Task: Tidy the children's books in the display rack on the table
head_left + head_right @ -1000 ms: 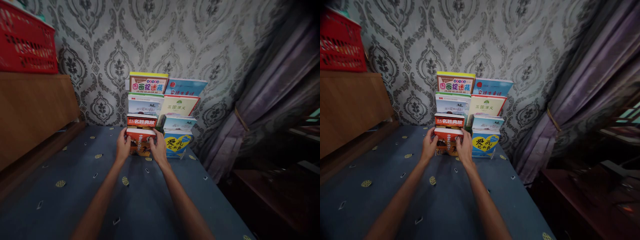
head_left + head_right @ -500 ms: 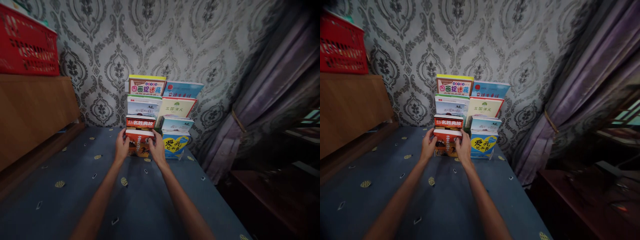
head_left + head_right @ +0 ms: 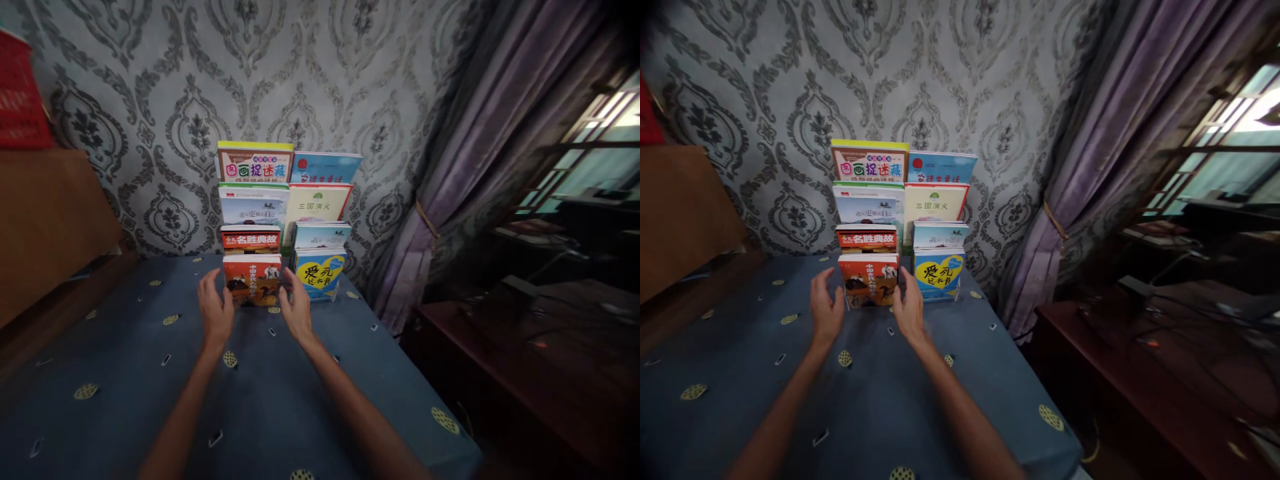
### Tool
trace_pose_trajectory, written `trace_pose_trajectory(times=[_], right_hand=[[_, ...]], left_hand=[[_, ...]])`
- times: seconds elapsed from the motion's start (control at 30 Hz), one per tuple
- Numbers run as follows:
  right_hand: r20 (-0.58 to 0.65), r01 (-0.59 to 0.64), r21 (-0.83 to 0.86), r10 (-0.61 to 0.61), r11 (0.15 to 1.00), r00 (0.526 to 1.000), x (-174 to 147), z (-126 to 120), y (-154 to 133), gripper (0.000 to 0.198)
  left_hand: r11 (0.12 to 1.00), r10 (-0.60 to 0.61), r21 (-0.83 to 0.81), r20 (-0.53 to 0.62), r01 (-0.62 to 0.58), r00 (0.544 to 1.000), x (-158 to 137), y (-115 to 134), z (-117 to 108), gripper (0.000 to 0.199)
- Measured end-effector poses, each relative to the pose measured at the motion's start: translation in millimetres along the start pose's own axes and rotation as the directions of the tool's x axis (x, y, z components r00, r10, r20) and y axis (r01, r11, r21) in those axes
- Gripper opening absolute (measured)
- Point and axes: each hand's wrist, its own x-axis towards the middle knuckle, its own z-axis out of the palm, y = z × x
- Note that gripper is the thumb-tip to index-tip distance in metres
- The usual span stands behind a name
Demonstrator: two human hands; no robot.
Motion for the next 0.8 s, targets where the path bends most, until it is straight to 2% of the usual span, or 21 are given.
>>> trace_pose_trajectory(times=[0.07,0.17,0.27,0.4,0.53,0.8], right_hand=[[0.005,-0.017,-0.011,0.017,1.0,1.0,-8.9,-10.2,3.9,0.042],[-0.075,-0.054,-0.03,0.051,0.998,0.996,-12.7,-29.9,12.6,0.035],[-0.215,-0.056,-0.097,0.034,0.994,0.976,-6.5,-52.6,24.5,0.032],[-0.325,-0.079,-0.154,0.025,0.985,0.945,3.2,-77.0,41.1,0.034],[-0.332,-0.106,-0.137,0.055,0.985,0.942,-1.8,-82.9,51.5,0.035],[-0.237,-0.093,-0.109,0.065,0.99,0.969,-32.6,-67.6,52.9,0.033]], left_hand=[[0.996,0.085,0.015,0.055,-0.086,0.995,-19.2,11.8,3.3,0.036],[0.984,0.17,-0.089,0.26,-0.151,0.951,-44.7,24.9,23.2,0.038],[0.98,0.17,-0.166,0.416,-0.109,0.894,-59.5,32.7,53.6,0.046],[0.975,0.129,-0.22,0.487,-0.021,0.864,-64.2,43.2,86.7,0.053],[0.974,0.171,-0.208,0.441,-0.085,0.881,-57.7,53.5,90.8,0.047],[0.976,0.213,-0.011,0.256,-0.218,0.943,-11.8,56.8,45.6,0.03]])
